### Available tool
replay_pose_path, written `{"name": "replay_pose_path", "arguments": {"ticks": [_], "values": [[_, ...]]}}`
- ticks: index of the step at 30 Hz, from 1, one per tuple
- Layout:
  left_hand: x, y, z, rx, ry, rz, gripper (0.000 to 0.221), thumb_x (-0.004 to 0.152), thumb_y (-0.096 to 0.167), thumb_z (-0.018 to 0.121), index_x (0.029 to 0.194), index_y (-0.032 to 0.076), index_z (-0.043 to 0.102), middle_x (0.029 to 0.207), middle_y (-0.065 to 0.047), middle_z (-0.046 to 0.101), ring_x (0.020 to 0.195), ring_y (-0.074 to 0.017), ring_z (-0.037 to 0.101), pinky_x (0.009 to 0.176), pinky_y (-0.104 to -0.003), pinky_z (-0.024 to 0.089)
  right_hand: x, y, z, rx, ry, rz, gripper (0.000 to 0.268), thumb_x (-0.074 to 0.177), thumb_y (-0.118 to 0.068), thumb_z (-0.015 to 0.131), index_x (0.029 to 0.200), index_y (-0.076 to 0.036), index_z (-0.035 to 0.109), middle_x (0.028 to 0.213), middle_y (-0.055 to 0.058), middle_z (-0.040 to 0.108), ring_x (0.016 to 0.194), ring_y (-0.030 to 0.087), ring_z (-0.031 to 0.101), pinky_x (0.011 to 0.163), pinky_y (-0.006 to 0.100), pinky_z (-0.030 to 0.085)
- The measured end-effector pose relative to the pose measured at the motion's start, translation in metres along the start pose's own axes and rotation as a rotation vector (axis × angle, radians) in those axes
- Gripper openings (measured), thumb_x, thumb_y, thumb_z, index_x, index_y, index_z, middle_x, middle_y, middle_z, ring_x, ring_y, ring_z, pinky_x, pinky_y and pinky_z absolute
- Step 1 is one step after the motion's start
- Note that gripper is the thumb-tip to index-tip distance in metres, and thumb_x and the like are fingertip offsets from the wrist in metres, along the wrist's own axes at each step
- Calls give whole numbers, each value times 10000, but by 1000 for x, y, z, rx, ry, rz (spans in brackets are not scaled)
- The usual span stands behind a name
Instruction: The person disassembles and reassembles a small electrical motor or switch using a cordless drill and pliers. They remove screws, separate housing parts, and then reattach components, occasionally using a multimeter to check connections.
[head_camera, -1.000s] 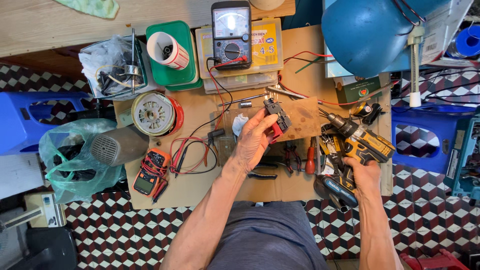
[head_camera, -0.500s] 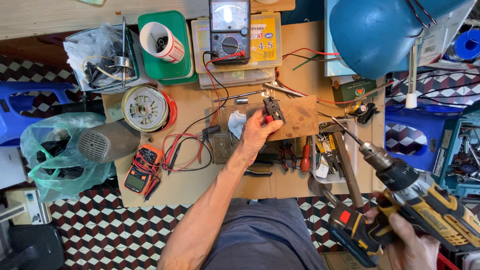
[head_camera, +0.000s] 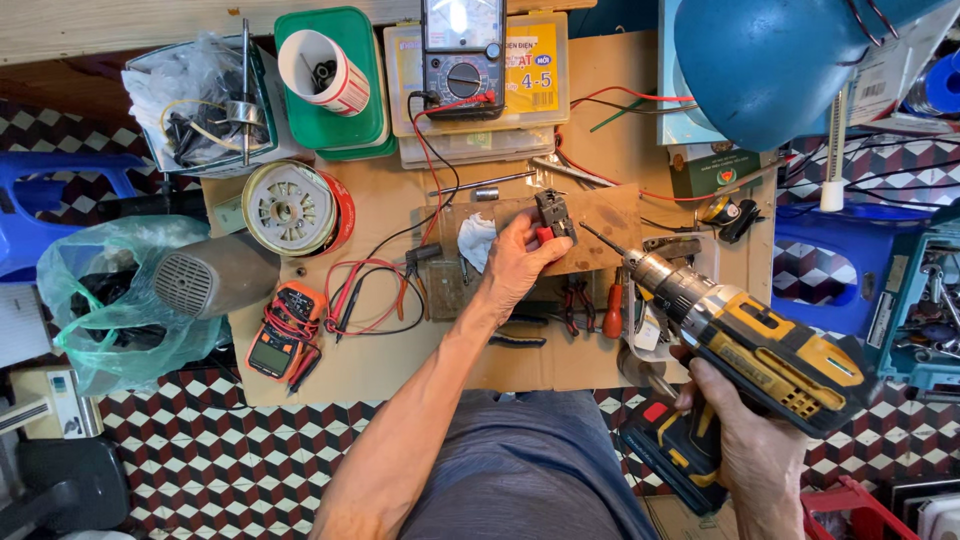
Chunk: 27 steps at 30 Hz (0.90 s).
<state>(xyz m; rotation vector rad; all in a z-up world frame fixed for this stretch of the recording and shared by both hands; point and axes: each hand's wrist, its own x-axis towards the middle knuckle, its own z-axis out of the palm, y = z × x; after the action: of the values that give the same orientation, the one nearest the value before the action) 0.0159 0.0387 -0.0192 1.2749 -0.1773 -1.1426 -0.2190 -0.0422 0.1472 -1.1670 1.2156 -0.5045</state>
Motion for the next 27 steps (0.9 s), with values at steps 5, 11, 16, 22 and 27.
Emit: {"name": "replay_pose_path", "arguments": {"ticks": [5,11,16,22,27], "values": [[1,0,0,34,0,-11,489,899,142,732,1347,14,585,1189,-54,700,1088,-120,649,990,-282,517,2,5,-2,-53,-17,-36,251,933,-15,692,1179,33,671,1050,233,747,683,181,682,620,296,590],[2,-1,-1,-20,-34,-40,421,914,145,719,1301,1,639,1145,-38,706,1036,-95,630,964,-261,508,3,7,-1,-81,-14,-34,242,929,-25,696,1165,25,674,1043,230,751,676,170,688,604,282,590],[2,0,-1,-19,-35,-40,424,912,151,725,1301,4,637,1135,-30,706,1023,-86,636,953,-252,516,5,7,0,-110,-14,-17,241,931,-32,692,1163,28,672,1024,226,751,671,166,687,592,286,592],[0,4,0,-19,-34,-34,425,921,144,731,1310,-3,646,1122,-33,705,1012,-93,635,940,-258,524,7,7,3,-79,-46,-56,232,926,-38,695,1144,32,659,994,220,749,668,177,698,578,308,608],[-1,2,2,48,-12,-32,443,905,135,732,1328,36,643,1127,-7,718,1038,-81,657,953,-247,529,8,-5,-1,-111,-44,-15,244,931,-56,712,1160,23,679,1000,190,757,674,169,685,595,288,583]]}}
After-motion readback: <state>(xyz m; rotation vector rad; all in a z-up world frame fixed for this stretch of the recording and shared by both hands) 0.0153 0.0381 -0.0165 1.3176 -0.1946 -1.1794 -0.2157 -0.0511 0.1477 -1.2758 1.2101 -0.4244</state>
